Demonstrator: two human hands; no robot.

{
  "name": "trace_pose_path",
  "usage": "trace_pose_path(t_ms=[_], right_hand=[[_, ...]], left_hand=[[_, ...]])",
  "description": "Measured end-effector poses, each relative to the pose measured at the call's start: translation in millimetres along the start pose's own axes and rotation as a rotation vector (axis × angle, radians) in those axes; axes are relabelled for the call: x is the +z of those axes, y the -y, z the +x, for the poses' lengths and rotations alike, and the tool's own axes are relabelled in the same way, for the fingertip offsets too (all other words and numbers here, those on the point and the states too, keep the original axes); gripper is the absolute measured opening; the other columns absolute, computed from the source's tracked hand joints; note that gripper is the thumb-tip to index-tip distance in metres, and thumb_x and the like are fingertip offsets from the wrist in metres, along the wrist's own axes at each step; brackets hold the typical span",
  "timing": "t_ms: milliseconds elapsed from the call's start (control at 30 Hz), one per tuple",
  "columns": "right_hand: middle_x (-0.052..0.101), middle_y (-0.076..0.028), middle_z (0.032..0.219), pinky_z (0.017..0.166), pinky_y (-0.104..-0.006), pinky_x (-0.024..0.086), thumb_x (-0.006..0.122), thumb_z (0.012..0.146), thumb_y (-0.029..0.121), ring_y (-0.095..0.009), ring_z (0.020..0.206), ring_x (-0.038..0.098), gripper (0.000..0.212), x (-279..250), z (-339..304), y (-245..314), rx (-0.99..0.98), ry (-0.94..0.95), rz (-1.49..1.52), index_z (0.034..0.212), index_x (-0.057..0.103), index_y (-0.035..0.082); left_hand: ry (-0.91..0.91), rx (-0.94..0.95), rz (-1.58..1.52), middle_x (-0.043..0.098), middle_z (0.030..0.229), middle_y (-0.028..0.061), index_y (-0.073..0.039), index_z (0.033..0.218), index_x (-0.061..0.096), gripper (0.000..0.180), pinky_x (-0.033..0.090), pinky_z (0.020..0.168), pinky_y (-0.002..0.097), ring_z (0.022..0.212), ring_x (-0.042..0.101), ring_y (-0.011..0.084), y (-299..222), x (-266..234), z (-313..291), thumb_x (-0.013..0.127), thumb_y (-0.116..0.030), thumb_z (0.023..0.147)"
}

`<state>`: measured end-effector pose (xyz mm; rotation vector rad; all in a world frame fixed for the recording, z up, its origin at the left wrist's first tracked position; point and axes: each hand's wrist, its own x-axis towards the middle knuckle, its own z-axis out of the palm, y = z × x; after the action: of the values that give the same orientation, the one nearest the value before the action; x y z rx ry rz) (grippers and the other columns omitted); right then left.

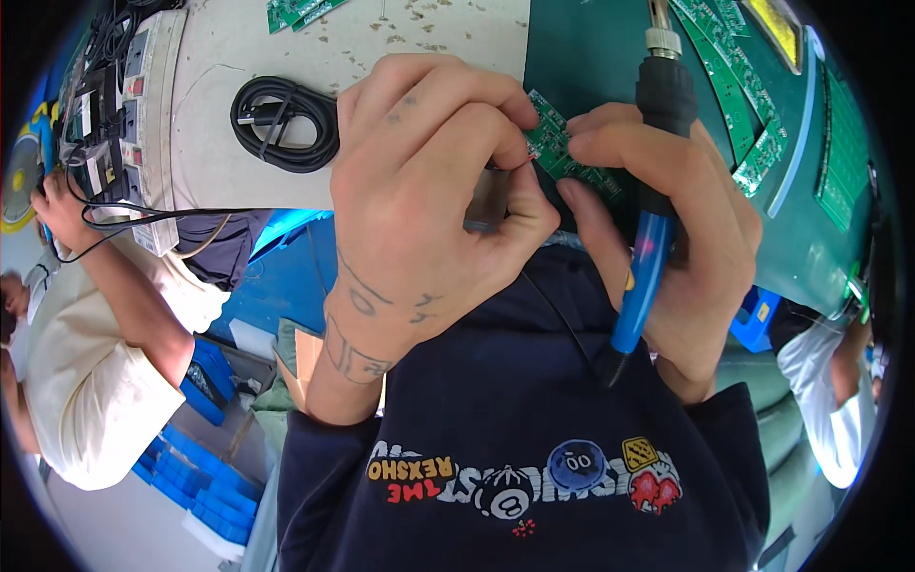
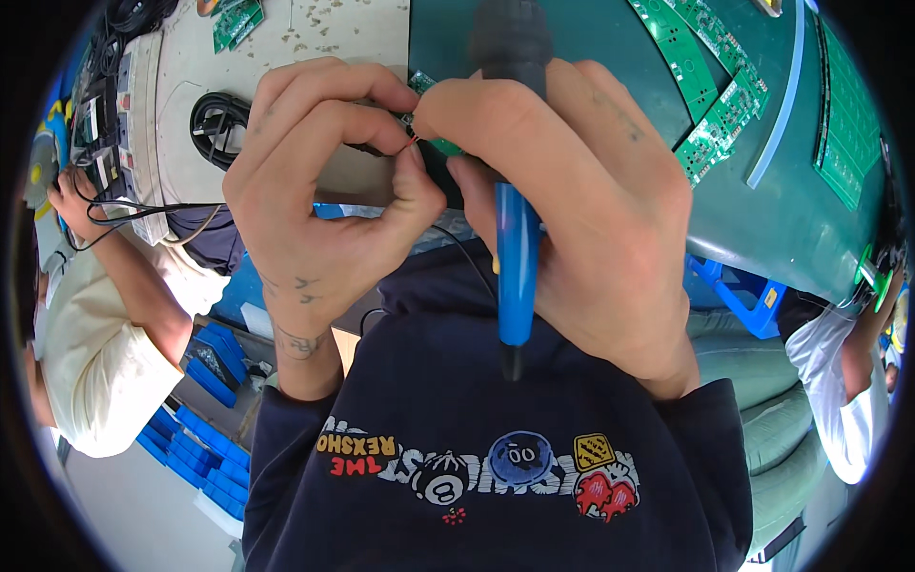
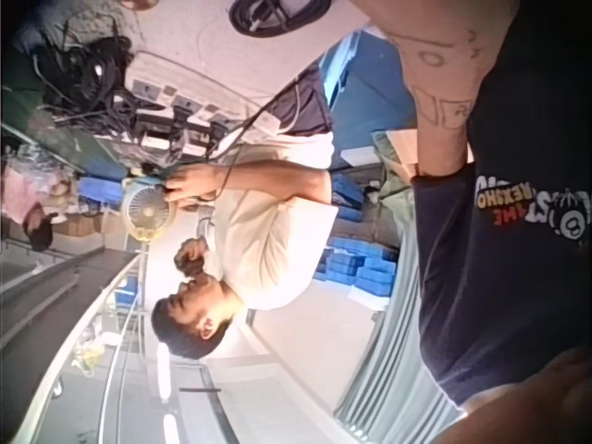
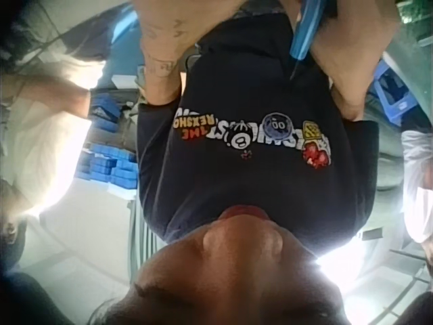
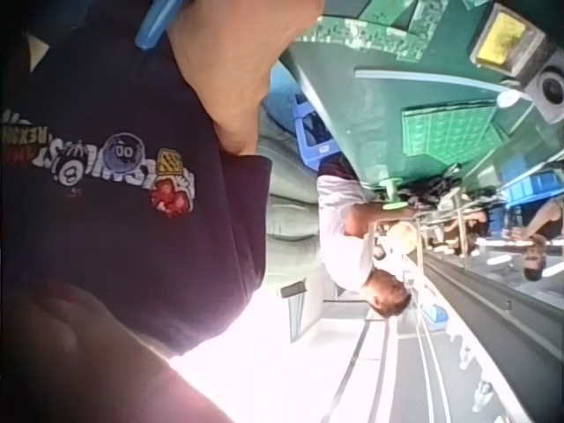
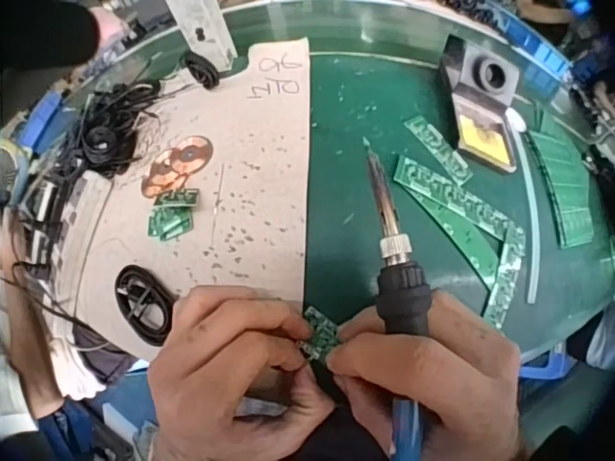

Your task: The person solders cable wires onto circuit boards using a soldering iron, handling the boards, wires, and coils on the assembly table.

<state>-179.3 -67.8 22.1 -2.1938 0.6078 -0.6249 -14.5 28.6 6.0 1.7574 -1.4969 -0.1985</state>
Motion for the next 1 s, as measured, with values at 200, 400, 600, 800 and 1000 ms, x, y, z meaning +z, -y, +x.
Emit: trace_pose_path(t_ms=[200, 400, 600, 800, 1000], right_hand=[[0.07, -0.015, 0.094, 0.073, -0.0346, 0.053, 0.077, 0.079, -0.004, -0.025, 0.081, 0.064, 0.028, -21, -13, -10, -0.111, -0.152, 0.102, 0.105, 0.068, 0.0], [0.066, -0.014, 0.089, 0.068, -0.0343, 0.053, 0.077, 0.082, 0.004, -0.023, 0.073, 0.06, 0.026, -53, -30, -19, -0.246, -0.09, 0.033, 0.107, 0.069, -0.001], [0.062, -0.014, 0.083, 0.064, -0.0341, 0.053, 0.076, 0.086, 0.012, -0.022, 0.064, 0.056, 0.028, -65, -35, -14, -0.338, 0.057, 0.044, 0.11, 0.069, -0.002], [0.058, -0.006, 0.075, 0.048, -0.0241, 0.042, 0.087, 0.073, 0.014, -0.013, 0.05, 0.045, 0.029, -34, -41, -9, -0.278, -0.13, 0.039, 0.1, 0.081, 0.004], [0.058, -0.008, 0.076, 0.05, -0.026, 0.044, 0.085, 0.069, 0.011, -0.015, 0.054, 0.047, 0.031, -35, -40, -7, -0.254, -0.014, 0.015, 0.099, 0.082, 0.002]], left_hand=[[-0.037, -0.017, 0.022, 0.074, 0.093, 0.0009, -0.005, 0.074, 0.065, 0.021, 0.051, 0.076, 0.0287, 0.086, 0.061, 0.0194, -1, 1, 0, 0.071, 0.007, 0.057], [-0.042, -0.036, 0.029, 0.074, 0.092, 0.0006, -0.005, 0.073, 0.064, 0.022, 0.05, 0.075, 0.0284, 0.086, 0.061, 0.0192, -6, 4, 0, 0.07, 0.008, 0.057], [-0.037, -0.051, 0.056, 0.074, 0.092, 0.0004, -0.005, 0.072, 0.062, 0.022, 0.05, 0.073, 0.0277, 0.085, 0.06, 0.0188, -10, 4, 3, 0.069, 0.009, 0.057], [-0.022, -0.068, 0.045, 0.074, 0.091, 0.0002, -0.006, 0.071, 0.062, 0.022, 0.049, 0.071, 0.0271, 0.084, 0.06, 0.0182, -5, -2, 5, 0.068, 0.01, 0.056], [-0.014, -0.066, 0.046, 0.073, 0.091, 0.0002, -0.006, 0.07, 0.061, 0.022, 0.048, 0.07, 0.0266, 0.084, 0.059, 0.0178, -5, -1, 4, 0.068, 0.01, 0.056]])
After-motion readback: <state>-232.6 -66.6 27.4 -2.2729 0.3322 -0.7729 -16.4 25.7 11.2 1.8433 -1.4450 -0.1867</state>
